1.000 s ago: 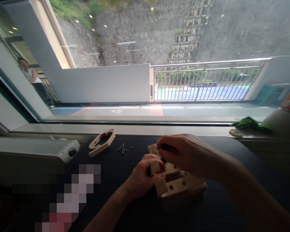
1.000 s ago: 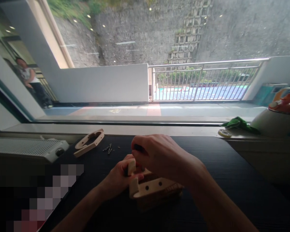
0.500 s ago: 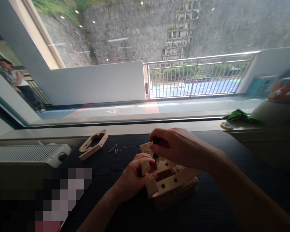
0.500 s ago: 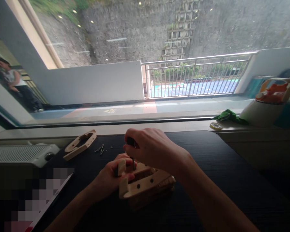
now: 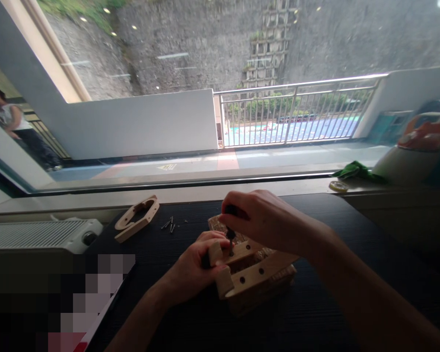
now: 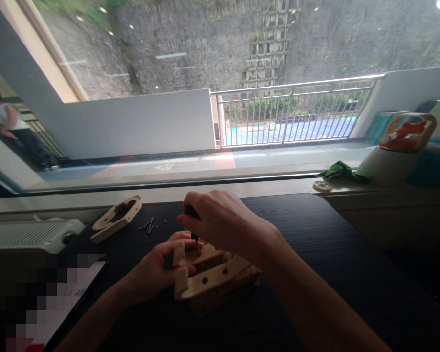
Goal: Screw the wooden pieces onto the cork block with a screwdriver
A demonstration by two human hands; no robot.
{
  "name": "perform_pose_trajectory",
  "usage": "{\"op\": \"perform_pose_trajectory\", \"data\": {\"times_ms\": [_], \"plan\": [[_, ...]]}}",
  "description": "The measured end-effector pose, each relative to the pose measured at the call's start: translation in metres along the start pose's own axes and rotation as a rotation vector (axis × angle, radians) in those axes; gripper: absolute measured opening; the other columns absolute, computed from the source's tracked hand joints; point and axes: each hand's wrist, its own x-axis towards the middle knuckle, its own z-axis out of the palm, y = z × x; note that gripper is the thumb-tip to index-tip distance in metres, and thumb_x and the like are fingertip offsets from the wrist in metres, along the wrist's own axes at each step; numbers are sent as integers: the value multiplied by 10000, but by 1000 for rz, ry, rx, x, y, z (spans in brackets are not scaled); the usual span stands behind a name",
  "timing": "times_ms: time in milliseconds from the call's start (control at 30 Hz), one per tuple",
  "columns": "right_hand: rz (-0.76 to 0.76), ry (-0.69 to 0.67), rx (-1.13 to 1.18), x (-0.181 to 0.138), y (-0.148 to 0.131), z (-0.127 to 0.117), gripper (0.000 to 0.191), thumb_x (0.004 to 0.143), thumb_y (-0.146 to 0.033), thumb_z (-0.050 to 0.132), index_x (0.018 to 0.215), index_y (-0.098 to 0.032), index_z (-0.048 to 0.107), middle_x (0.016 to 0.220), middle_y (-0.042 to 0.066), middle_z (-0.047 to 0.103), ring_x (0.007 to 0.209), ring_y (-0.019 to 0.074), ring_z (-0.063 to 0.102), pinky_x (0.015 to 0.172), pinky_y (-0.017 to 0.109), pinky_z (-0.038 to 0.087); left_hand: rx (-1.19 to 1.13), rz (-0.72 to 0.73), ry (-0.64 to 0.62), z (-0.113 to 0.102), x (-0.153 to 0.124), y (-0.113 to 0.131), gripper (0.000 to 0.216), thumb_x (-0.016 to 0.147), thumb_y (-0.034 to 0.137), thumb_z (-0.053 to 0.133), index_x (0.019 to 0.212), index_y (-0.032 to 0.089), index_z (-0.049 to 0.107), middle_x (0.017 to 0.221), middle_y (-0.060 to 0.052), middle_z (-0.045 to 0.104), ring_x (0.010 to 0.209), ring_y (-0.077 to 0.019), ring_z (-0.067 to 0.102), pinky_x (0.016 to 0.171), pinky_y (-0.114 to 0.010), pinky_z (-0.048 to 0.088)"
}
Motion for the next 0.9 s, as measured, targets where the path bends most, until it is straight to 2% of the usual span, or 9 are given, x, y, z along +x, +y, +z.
{"op": "perform_pose_trajectory", "data": {"times_ms": [200, 300, 633, 767, 900], "plan": [[-56, -18, 2, -5, -4, -3, 145, 856, -297, 478, 891, -232, 603, 590, -49, 548, 525, 68, 399, 511, 218, 222, -4, -8, -16, 0, 0, 0, 322, 726, 170, 651, 1047, 176, 625, 1155, -75, 529, 1113, -220, 498, 991, -333, 395], [-70, -31, 28, -5, -4, -5, 165, 868, -272, 453, 865, -219, 609, 637, -35, 571, 563, 71, 422, 532, 213, 243, 0, 7, -10, 0, 0, -1, 315, 729, 177, 648, 1043, 182, 623, 1163, -71, 527, 1117, -220, 495, 991, -334, 395], [2, 34, -1, -2, 2, 0, 220, 844, -370, 501, 769, -179, 580, 570, -36, 533, 506, 66, 379, 482, 215, 210, 21, -8, -15, 1, 0, -3, 338, 726, 197, 660, 1062, 192, 624, 1185, -65, 509, 1152, -221, 471, 1013, -316, 373], [-47, 9, -23, -5, -2, -2, 174, 830, -344, 511, 819, -211, 622, 591, -37, 567, 521, 73, 411, 506, 224, 218, 23, -36, -22, 0, -1, 1, 297, 736, 205, 649, 1031, 176, 631, 1170, -72, 523, 1121, -225, 492, 998, -331, 388], [-92, -29, 29, -6, -5, -3, 188, 857, -262, 465, 866, -216, 647, 638, -26, 588, 562, 77, 435, 539, 224, 246, 28, -39, -115, -7, -3, 4, 354, 748, 263, 651, 1095, 209, 608, 1226, -65, 501, 1171, -238, 459, 1020, -340, 366]]}}
